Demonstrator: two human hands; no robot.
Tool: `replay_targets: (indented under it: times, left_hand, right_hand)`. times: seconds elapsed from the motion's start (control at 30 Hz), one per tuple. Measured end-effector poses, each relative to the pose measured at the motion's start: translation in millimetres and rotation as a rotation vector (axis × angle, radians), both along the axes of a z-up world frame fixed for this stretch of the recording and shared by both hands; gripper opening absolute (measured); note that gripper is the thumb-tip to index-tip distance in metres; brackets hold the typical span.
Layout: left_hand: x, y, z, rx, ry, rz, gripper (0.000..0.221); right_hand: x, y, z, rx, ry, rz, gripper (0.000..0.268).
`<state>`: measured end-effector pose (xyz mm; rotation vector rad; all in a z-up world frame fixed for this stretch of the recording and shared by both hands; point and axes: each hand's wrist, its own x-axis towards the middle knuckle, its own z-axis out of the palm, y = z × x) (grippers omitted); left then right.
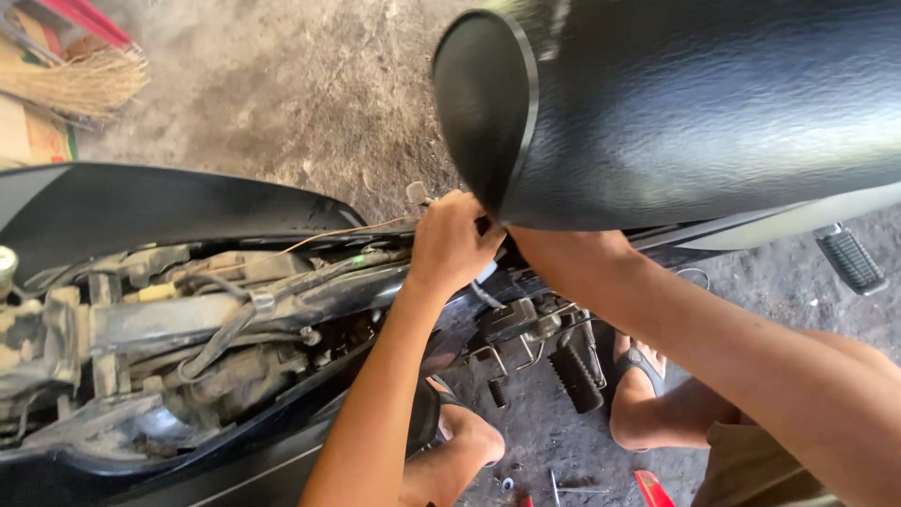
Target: Repairing the electrical wiring under the seat of a motorcycle.
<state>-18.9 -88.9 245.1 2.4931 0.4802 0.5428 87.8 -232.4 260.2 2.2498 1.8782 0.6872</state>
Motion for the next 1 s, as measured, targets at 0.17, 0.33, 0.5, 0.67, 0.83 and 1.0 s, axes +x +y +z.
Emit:
replay_targets:
  times: [0.17,0.33,0.5,0.67,0.83,1.0]
  left_hand:
    - [-2.6,5.8,-2.8,-0.144,0.072,0.050,0.019]
    - [3.7,7.7,-4.8,-0.304,0.149,0.131,0.020]
    - [12.6,13.2,-16.7,-0.376,0.185,0.185,0.019]
    - [18.2,15.0,-13.8,-0.699,0.181,0.309,0.022]
    - [19.6,15.2,-15.5,-0.576,0.098,0.236,0.027]
    - [27.9,9.7,-16.3,-0.428,0.244,0.311,0.024]
  right_hand:
    - [-10.5,-1.2,4.0,0.107,0.040,0.056,0.026]
    - [-9.2,2.6,-5.7,-0.088,0.308,-0.053,0.028]
    - [-6.2,0.2,-24.8,-0.073,-0.035,-0.017,0.026]
    - [1.0,10.2,-48.1,-0.105,0.103,-0.111,0.028]
    - [12.5,-2.2,-42.8,0.011,-0.217,0.053,0.034]
    - [14.6,-1.7,-64.1,-0.060,-0.097,0.064,0.030]
